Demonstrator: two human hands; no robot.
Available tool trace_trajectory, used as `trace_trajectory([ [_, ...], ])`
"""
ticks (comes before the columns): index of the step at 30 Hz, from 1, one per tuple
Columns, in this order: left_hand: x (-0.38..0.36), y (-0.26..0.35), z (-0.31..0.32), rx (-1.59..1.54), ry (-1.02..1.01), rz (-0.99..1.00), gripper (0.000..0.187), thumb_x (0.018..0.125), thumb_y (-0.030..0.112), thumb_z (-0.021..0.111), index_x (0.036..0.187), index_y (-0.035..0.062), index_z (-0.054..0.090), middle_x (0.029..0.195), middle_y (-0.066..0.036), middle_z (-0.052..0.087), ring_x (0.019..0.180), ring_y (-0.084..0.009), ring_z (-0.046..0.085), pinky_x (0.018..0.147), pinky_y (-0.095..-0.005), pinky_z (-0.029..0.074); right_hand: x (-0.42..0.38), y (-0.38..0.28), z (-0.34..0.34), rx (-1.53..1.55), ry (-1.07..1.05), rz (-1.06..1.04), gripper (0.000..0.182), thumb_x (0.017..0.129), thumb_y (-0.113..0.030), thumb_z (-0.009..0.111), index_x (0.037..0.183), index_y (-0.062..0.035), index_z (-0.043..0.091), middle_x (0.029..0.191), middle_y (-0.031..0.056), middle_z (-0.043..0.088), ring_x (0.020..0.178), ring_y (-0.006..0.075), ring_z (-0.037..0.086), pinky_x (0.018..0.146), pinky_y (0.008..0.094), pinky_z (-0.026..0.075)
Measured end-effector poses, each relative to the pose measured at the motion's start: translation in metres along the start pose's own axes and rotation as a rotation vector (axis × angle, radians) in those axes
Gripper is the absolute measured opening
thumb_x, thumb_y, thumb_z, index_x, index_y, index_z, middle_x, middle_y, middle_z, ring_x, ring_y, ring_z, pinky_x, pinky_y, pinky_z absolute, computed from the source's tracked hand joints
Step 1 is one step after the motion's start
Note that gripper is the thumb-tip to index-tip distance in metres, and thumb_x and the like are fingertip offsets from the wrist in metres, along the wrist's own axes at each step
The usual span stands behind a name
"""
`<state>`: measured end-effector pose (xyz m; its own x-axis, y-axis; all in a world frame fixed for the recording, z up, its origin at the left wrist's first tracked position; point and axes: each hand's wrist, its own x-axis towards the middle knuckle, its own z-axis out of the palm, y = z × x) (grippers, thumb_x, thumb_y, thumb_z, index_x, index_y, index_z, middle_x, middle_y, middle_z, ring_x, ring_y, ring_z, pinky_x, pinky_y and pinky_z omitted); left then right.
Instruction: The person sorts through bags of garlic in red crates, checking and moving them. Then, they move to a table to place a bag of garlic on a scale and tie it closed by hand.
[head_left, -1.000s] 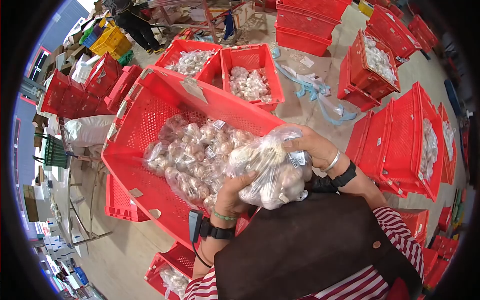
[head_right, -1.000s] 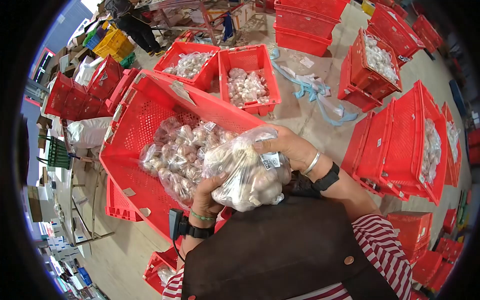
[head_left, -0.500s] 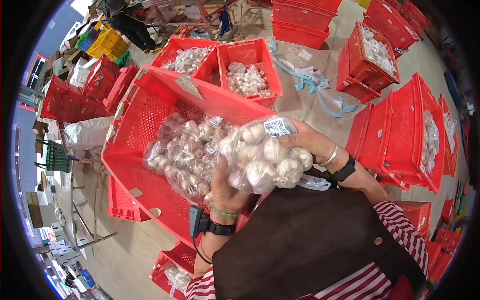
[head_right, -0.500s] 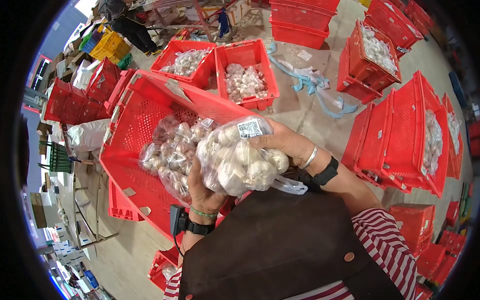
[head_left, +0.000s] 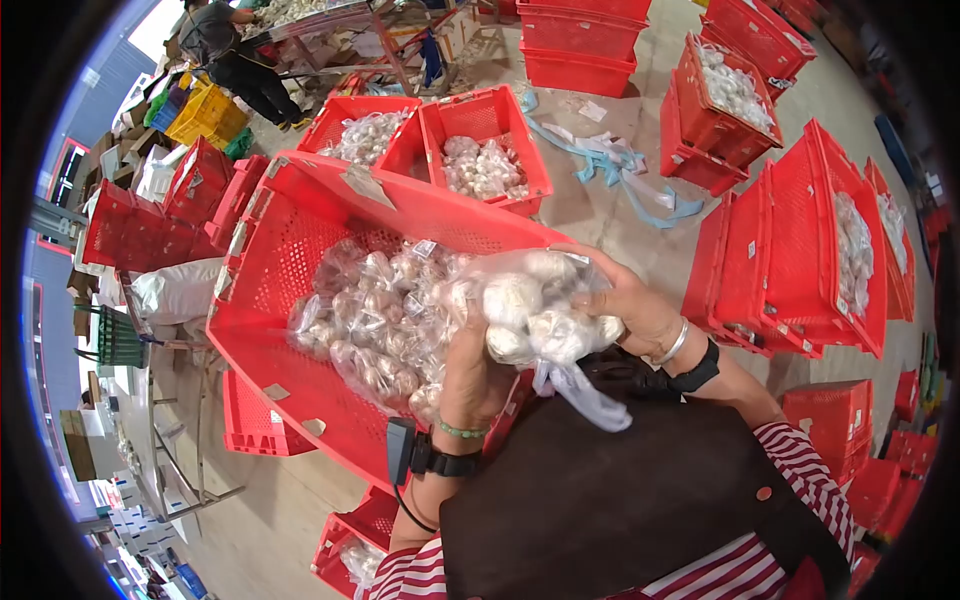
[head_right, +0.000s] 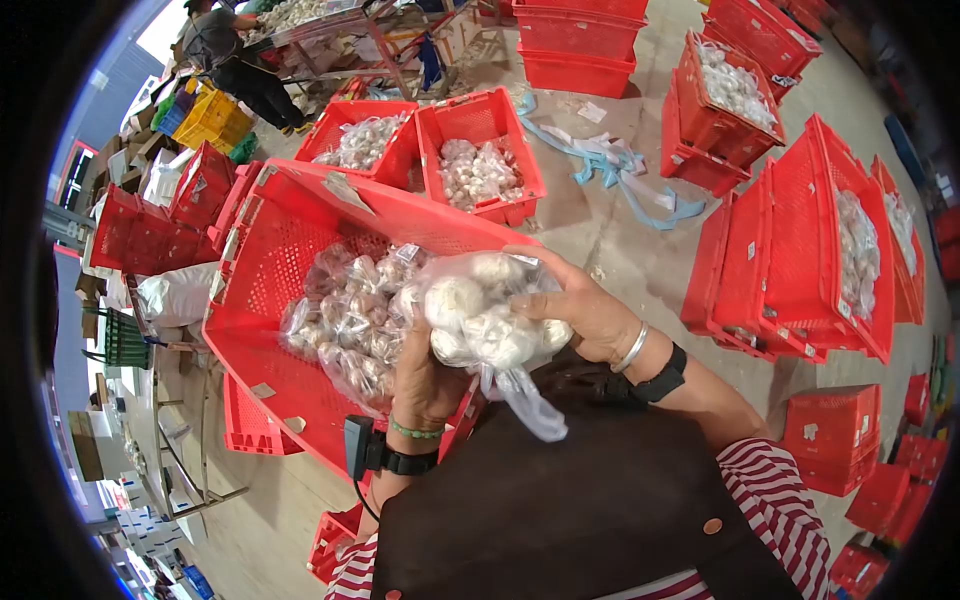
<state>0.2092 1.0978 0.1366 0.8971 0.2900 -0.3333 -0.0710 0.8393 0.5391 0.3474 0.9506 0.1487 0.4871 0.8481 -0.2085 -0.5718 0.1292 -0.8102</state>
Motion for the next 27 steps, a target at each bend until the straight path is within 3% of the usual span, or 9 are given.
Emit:
trace_trajectory([
  [8,-0.027,-0.002,0.027,0.055,0.084,-0.056,0.038,0.093,0.027,0.052,0.123,0.0031,0.048,0.113,-0.010,0.060,0.099,-0.0234,0.061,0.083,-0.0407,0.052,-0.015,-0.001,-0.007,0.448,-0.022,0.153,0.050,0.086,-0.008,0.061,0.132,-0.0048,0.041,0.120,0.0106,0.056,0.108,0.0222,0.058,0.092,0.0340,0.049],
  [10,-0.035,-0.007,0.023,0.140,0.077,-0.028,0.034,0.091,0.020,0.054,0.120,0.0034,0.050,0.111,-0.011,0.061,0.099,-0.0244,0.061,0.083,-0.0431,0.052,-0.021,0.002,-0.022,0.348,-0.129,0.121,0.060,0.082,-0.009,0.066,0.135,-0.0045,0.038,0.124,0.0122,0.053,0.112,0.0243,0.056,0.093,0.0388,0.049],
  [15,-0.027,-0.046,0.055,0.206,0.098,0.128,0.044,0.089,0.016,0.054,0.128,0.0023,0.043,0.117,-0.014,0.057,0.106,-0.0289,0.058,0.087,-0.0483,0.050,-0.042,-0.024,-0.063,0.137,-0.128,-0.020,0.070,0.073,-0.004,0.074,0.136,-0.0098,0.042,0.126,0.0036,0.050,0.115,0.0152,0.049,0.095,0.0304,0.044],
  [18,-0.004,-0.070,0.090,0.345,-0.206,0.062,0.048,0.092,0.028,0.052,0.130,0.0014,0.042,0.128,-0.017,0.052,0.108,-0.0304,0.058,0.084,-0.0401,0.053,-0.072,-0.069,-0.110,0.224,-0.068,-0.089,0.067,0.070,-0.010,0.077,0.132,-0.0133,0.049,0.128,0.0070,0.049,0.119,0.0207,0.047,0.097,0.0348,0.042],
  [20,0.018,-0.087,0.112,0.450,-0.285,-0.044,0.046,0.092,0.027,0.053,0.129,0.0007,0.043,0.125,-0.018,0.054,0.106,-0.0298,0.060,0.084,-0.0400,0.053,-0.097,-0.092,-0.176,-1.029,0.092,-0.892,0.060,0.065,-0.016,0.080,0.122,-0.0157,0.059,0.130,0.0114,0.048,0.125,0.0284,0.043,0.100,0.0406,0.038],
  [22,0.035,-0.105,0.133,0.598,-0.331,-0.147,0.041,0.092,0.025,0.055,0.123,-0.0009,0.045,0.115,-0.019,0.060,0.102,-0.0273,0.062,0.084,-0.0391,0.053,-0.139,-0.134,-0.230,-1.073,0.284,-0.892,0.048,0.063,-0.020,0.080,0.109,-0.0160,0.066,0.131,0.0159,0.047,0.128,0.0341,0.038,0.102,0.0451,0.035],
  [25,0.057,-0.127,0.143,0.589,-0.292,-0.211,0.032,0.093,0.017,0.053,0.120,-0.0013,0.049,0.112,-0.019,0.061,0.102,-0.0276,0.062,0.087,-0.0400,0.052,-0.201,-0.207,-0.245,-0.123,0.758,-0.730,0.052,0.072,-0.015,0.072,0.120,-0.0041,0.055,0.118,0.0136,0.054,0.105,0.0249,0.056,0.088,0.0355,0.047],
  [26,0.060,-0.133,0.152,0.588,-0.252,-0.216,0.028,0.094,0.014,0.052,0.117,-0.0015,0.051,0.112,-0.018,0.061,0.100,-0.0257,0.062,0.086,-0.0378,0.052,-0.219,-0.213,-0.274,-0.349,0.983,-0.835,0.048,0.078,-0.012,0.064,0.122,0.0008,0.051,0.107,0.0092,0.059,0.088,0.0171,0.060,0.077,0.0283,0.050],
  [27,0.063,-0.137,0.155,0.585,-0.226,-0.232,0.027,0.093,0.014,0.053,0.115,-0.0014,0.051,0.111,-0.018,0.061,0.099,-0.0249,0.062,0.085,-0.0366,0.052,-0.240,-0.223,-0.290,-1.365,1.196,-0.998,0.035,0.084,-0.014,0.058,0.116,-0.0025,0.054,0.100,0.0048,0.060,0.082,0.0129,0.058,0.072,0.0284,0.050],
])
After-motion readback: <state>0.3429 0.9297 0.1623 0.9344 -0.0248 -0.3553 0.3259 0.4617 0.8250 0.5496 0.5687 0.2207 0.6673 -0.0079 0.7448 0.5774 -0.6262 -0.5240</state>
